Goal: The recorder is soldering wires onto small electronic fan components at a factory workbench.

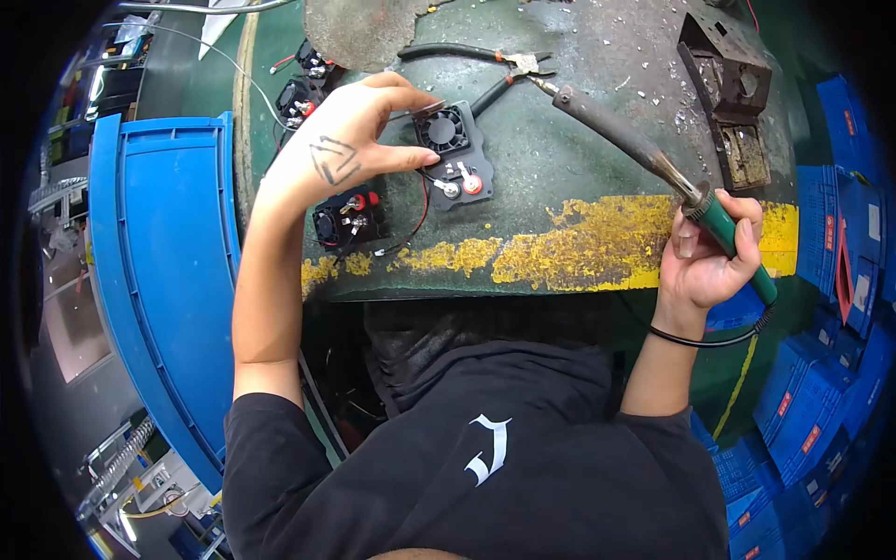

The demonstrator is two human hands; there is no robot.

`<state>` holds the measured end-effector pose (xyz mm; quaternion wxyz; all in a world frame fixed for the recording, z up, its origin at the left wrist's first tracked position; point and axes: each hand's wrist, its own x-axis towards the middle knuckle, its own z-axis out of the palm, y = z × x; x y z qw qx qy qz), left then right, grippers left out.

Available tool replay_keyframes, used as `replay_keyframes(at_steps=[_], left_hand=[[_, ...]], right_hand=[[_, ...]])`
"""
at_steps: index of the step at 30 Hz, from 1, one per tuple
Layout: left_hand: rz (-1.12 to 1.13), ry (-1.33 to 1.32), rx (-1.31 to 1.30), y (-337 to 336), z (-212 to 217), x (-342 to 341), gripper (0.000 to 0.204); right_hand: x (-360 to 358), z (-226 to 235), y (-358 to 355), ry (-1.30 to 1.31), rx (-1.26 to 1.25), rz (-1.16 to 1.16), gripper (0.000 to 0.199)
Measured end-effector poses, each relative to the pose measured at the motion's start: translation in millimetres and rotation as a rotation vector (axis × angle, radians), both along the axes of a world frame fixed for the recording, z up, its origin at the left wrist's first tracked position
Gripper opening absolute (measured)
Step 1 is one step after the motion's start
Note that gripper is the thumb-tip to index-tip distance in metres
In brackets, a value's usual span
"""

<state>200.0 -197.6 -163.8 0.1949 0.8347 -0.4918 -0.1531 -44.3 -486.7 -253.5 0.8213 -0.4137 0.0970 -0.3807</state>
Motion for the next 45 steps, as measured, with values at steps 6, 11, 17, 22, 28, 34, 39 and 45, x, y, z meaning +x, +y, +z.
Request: replay_keyframes(at_steps=[6,11,17,22,28,34,39,45], left_hand=[[0.078,-0.010,-0.026,-5,-6,-10,0.053],[0.255,-0.119,-0.084,10,19,-39,0.050],[0.366,-0.313,-0.140,31,66,-38,0.051],[0.809,-0.226,-0.200,90,78,11,0.052],[0.833,0.017,-0.315,131,50,109,0.052],[0.761,0.031,-0.095,133,26,155,0.050],[0.750,0.144,-0.032,139,7,171,0.056],[0.813,0.174,-0.096,144,-11,166,0.063]], right_hand=[[-5,-5,-7,-0.035,0.010,0.011,0.032],[-2,-1,3,0.054,0.023,-0.061,0.031],[-6,-5,-2,0.011,0.048,-0.041,0.030],[-4,-2,1,0.022,0.028,-0.033,0.028],[-6,-1,1,0.042,0.067,-0.047,0.027],[-6,-4,1,0.042,0.042,-0.045,0.027],[-9,-10,-4,0.028,0.050,-0.032,0.028],[-11,-11,-5,0.004,0.052,-0.003,0.028]])
